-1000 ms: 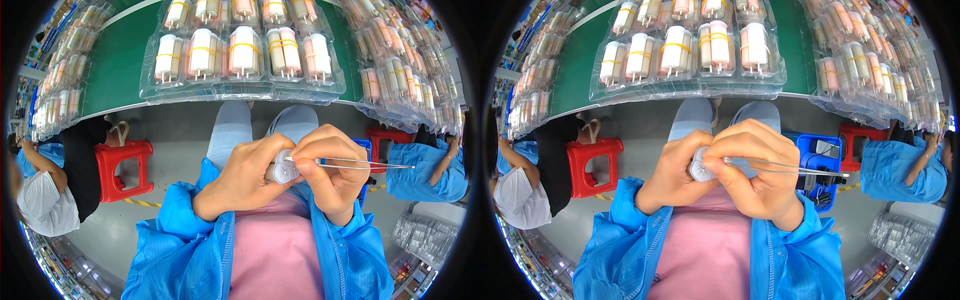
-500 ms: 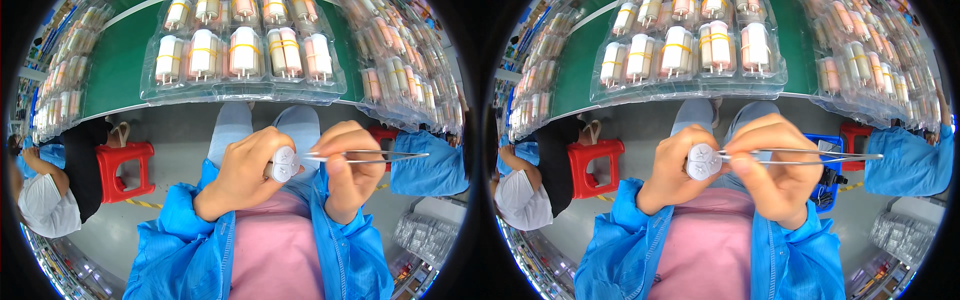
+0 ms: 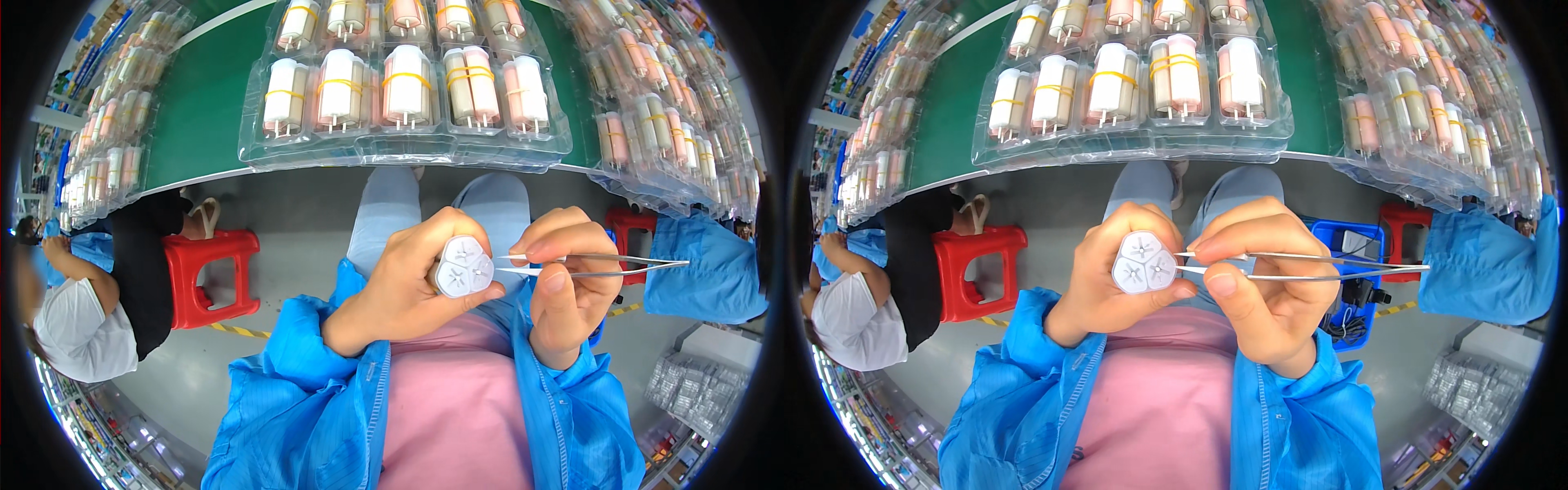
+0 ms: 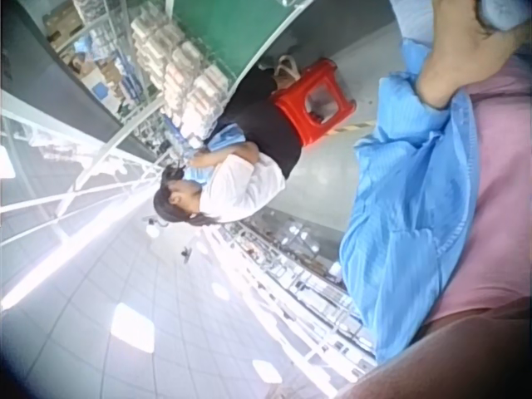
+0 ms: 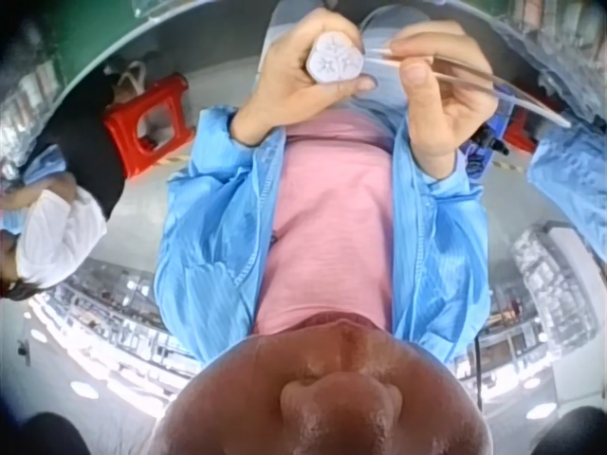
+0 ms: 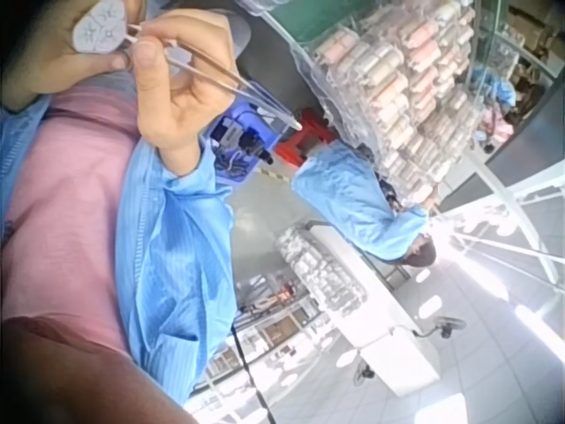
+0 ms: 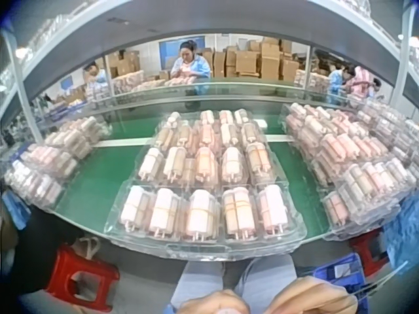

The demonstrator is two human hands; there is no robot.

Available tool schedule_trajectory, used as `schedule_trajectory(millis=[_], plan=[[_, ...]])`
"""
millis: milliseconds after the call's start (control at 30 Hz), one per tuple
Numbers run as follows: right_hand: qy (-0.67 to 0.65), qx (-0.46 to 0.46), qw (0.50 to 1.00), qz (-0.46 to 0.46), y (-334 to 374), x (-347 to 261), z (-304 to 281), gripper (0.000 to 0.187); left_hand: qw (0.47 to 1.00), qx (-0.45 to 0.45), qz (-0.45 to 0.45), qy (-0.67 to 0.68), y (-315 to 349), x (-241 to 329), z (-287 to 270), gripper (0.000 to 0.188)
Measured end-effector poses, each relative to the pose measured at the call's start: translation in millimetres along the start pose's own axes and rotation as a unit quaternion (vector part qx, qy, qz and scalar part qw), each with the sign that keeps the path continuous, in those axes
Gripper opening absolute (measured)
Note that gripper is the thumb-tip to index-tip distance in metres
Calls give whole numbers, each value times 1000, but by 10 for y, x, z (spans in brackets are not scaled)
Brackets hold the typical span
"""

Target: Assembling small plastic components on a production line using tweezers.

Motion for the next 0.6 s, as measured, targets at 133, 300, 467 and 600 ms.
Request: schedule_trajectory(millis=[133,300,467,600], plan=[[-3,-8,1000,-22,0,-34,25,19,1000,-1,0,6,2,9,6,36],[22,17,999,-33,28,-72,44,23,1000,-3,-2,-3,-15,13,22,35],[44,-13,999,-25,14,-95,124,26,998,-14,-37,42,0,-79,70,35],[61,-46,996,-41,-17,-122,195,27,994,-27,-62,82,5,-136,87,36]])
Point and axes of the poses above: each hand's wrist, its own y-axis away from the middle knuckle, its own z-axis out of the palm, x = y × z, the point moved 10 cm from there along -y, towards the middle knuckle, and after that the axes turned 12 degrees about -z, right-handed, at the moved point
